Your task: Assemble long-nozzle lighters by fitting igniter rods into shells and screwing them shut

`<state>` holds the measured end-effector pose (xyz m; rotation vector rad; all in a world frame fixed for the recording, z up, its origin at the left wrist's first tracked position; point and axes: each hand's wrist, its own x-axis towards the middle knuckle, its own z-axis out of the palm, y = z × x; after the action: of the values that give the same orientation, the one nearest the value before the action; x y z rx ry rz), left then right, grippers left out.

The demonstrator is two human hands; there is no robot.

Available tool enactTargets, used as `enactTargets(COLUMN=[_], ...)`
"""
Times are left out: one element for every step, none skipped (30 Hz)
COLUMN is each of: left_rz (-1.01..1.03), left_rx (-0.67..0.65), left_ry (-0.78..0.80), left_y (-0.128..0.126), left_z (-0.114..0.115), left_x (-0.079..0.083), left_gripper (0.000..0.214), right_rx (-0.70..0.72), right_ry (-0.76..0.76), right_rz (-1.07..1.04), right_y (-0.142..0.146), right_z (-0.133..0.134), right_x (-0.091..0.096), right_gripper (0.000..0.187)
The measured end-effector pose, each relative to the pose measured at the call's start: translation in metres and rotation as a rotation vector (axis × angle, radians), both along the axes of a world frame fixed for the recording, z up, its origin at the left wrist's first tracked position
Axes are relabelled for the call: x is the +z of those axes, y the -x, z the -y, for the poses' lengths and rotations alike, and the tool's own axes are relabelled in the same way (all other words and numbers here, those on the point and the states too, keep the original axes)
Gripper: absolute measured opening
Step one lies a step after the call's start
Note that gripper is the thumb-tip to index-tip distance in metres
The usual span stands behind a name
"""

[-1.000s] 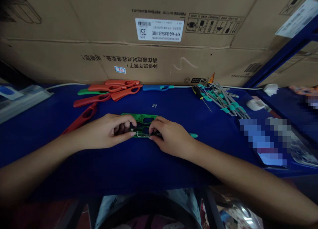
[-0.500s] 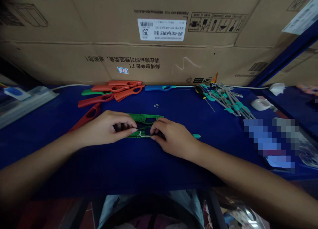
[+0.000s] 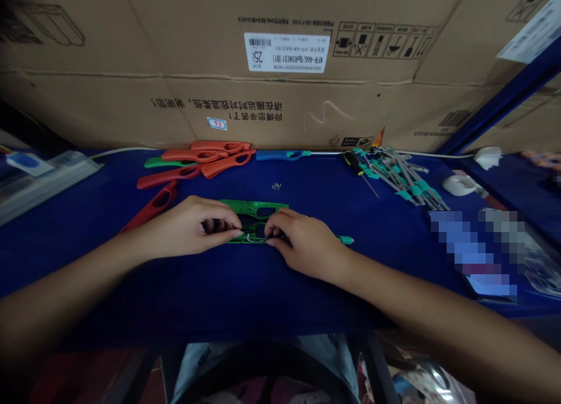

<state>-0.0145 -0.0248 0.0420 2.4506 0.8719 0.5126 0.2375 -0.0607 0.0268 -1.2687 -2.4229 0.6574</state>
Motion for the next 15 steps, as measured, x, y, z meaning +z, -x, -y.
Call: enactTargets(left_rz=[0.003, 0.005, 0.004, 0.002, 0.001, 0.002, 0.002, 0.001, 0.001, 0.001, 0.000, 0.000, 0.001, 0.003, 0.004], left_rx=[0.000, 0.001, 0.001, 0.002, 0.003, 0.004, 0.005, 0.006, 0.008, 0.009, 0.010, 0.010, 0.012, 0.012, 0.012], left_ry=[-0.001, -0.002, 0.000, 0.002, 0.004, 0.004, 0.004, 0.005, 0.005, 0.007, 0.009, 0.011, 0.012, 0.012, 0.012], left_y=[0.0001, 0.0002, 0.0004, 0.0005, 0.0006, 0.0006, 0.0007, 0.0006, 0.0006, 0.0004, 0.0002, 0.0000, -0.0003, -0.0006, -0.0009], left_z=[0.0000, -0.0001, -0.0002, -0.0004, -0.0006, -0.0009, -0.0010, -0.0012, -0.0013, -0.0013, -0.0012, -0.0011, -0.0009, -0.0007, -0.0005], left_x=[-0.0002, -0.0004, -0.0007, -0.0010, -0.0012, -0.0013, -0.0014, -0.0014, -0.0013, -0.0011, -0.0008, -0.0006, -0.0004, -0.0003, -0.0003], left_gripper=[0.012, 0.012, 0.012, 0.011, 0.011, 0.011, 0.011, 0.011, 0.011, 0.011, 0.011, 0.011, 0.011, 0.011, 0.011], right_rx=[0.003, 0.007, 0.012, 0.017, 0.020, 0.020, 0.019, 0.016, 0.013, 0.006, -0.005, -0.020, -0.038, -0.058, -0.076], right_ry=[-0.007, -0.018, -0.029, -0.041, -0.050, -0.055, -0.054, -0.049, -0.043, -0.038, -0.033, -0.028, -0.023, -0.019, -0.016], right_rz=[0.005, 0.012, 0.021, 0.031, 0.040, 0.045, 0.046, 0.045, 0.042, 0.040, 0.041, 0.044, 0.048, 0.052, 0.054], right_y=[0.0000, 0.0000, 0.0001, 0.0001, 0.0002, 0.0004, 0.0007, 0.0009, 0.0013, 0.0017, 0.0021, 0.0026, 0.0031, 0.0036, 0.0041], right_z=[0.0005, 0.0011, 0.0018, 0.0024, 0.0030, 0.0034, 0.0037, 0.0038, 0.0037, 0.0036, 0.0035, 0.0034, 0.0034, 0.0035, 0.0038], right_x=[-0.0002, -0.0003, -0.0003, -0.0003, -0.0002, -0.0001, 0.0001, 0.0003, 0.0006, 0.0008, 0.0010, 0.0012, 0.0014, 0.0015, 0.0015], right_gripper=[0.011, 0.011, 0.012, 0.012, 0.013, 0.013, 0.014, 0.014, 0.013, 0.013, 0.012, 0.011, 0.011, 0.010, 0.009])
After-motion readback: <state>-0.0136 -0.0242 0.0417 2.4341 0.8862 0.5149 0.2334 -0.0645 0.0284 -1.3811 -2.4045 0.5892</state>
